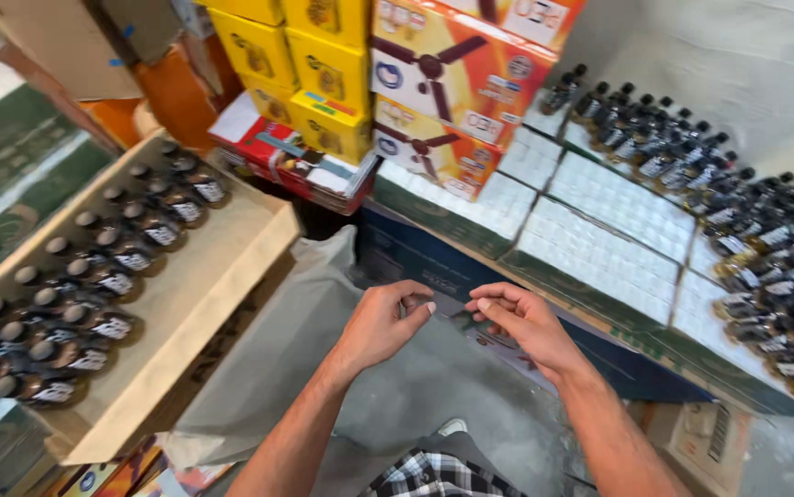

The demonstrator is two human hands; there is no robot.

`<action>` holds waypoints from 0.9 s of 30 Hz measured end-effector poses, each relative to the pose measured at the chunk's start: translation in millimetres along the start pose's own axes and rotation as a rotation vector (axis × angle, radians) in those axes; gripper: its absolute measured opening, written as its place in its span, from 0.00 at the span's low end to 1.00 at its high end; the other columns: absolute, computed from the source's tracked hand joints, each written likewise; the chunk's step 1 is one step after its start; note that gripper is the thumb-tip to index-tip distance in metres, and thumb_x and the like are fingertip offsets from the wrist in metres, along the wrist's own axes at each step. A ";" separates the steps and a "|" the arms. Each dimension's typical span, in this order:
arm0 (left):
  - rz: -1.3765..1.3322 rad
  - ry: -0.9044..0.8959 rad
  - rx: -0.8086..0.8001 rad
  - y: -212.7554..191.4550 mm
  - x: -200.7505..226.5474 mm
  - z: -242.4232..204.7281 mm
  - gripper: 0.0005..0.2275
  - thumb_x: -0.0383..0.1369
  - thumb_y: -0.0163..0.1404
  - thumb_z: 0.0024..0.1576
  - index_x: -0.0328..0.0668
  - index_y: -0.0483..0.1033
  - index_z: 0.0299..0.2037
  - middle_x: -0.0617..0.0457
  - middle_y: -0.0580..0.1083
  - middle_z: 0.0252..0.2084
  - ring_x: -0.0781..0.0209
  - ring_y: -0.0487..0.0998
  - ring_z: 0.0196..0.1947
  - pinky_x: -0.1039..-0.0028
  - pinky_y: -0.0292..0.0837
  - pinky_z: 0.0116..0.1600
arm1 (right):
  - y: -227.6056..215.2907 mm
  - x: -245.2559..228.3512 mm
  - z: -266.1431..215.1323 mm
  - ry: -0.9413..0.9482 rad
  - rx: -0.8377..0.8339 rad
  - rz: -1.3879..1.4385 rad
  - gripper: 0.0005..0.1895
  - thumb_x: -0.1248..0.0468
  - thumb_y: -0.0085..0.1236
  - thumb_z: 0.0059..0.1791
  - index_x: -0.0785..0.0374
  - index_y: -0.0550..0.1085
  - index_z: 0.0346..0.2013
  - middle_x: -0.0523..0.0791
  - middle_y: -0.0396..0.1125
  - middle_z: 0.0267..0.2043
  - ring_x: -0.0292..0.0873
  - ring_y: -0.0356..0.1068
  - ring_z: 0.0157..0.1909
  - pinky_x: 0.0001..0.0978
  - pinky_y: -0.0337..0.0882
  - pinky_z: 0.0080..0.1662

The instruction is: The person repeatedly picks up small dark bottles from a cardboard box and places them onto a nearby surface. The person handles the bottles one at a time, moving them from the box to the surface in a repetitive cycle.

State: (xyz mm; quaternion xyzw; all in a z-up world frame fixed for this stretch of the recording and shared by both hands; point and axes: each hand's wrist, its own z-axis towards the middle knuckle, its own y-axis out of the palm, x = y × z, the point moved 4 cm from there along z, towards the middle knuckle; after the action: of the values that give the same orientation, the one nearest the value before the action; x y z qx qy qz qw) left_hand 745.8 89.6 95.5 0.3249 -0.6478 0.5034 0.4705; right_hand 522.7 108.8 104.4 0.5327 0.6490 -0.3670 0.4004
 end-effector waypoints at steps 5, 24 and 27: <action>-0.023 0.006 -0.086 105.2 1.5 43.3 0.13 0.30 0.55 0.55 0.32 0.82 0.48 0.51 0.76 0.24 0.66 0.69 0.17 0.75 0.65 0.26 | -121.3 47.6 -21.7 0.034 0.121 0.061 0.15 0.65 0.56 0.54 0.71 0.77 0.53 0.53 0.76 0.47 0.44 0.74 0.50 0.31 0.75 0.48; -0.020 0.075 -0.586 372.4 70.8 204.1 0.14 0.32 0.54 0.56 0.40 0.80 0.52 0.54 0.74 0.26 0.68 0.68 0.20 0.77 0.67 0.29 | -383.5 139.2 -74.7 0.154 0.605 0.176 0.16 0.60 0.63 0.52 0.62 0.80 0.53 0.51 0.77 0.49 0.45 0.74 0.52 0.33 0.74 0.49; -0.011 0.065 -0.651 393.2 83.4 234.9 0.14 0.33 0.56 0.55 0.40 0.80 0.51 0.53 0.75 0.26 0.66 0.69 0.20 0.76 0.66 0.29 | -403.8 122.0 -67.2 0.145 0.677 0.169 0.16 0.61 0.62 0.52 0.62 0.79 0.53 0.50 0.76 0.48 0.45 0.74 0.51 0.33 0.73 0.49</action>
State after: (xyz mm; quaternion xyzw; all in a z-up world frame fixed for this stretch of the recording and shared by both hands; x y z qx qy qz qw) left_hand 298.9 -20.2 25.6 0.1449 -0.7576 0.2774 0.5728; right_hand 102.5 152.0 40.9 0.7115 0.4712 -0.4881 0.1831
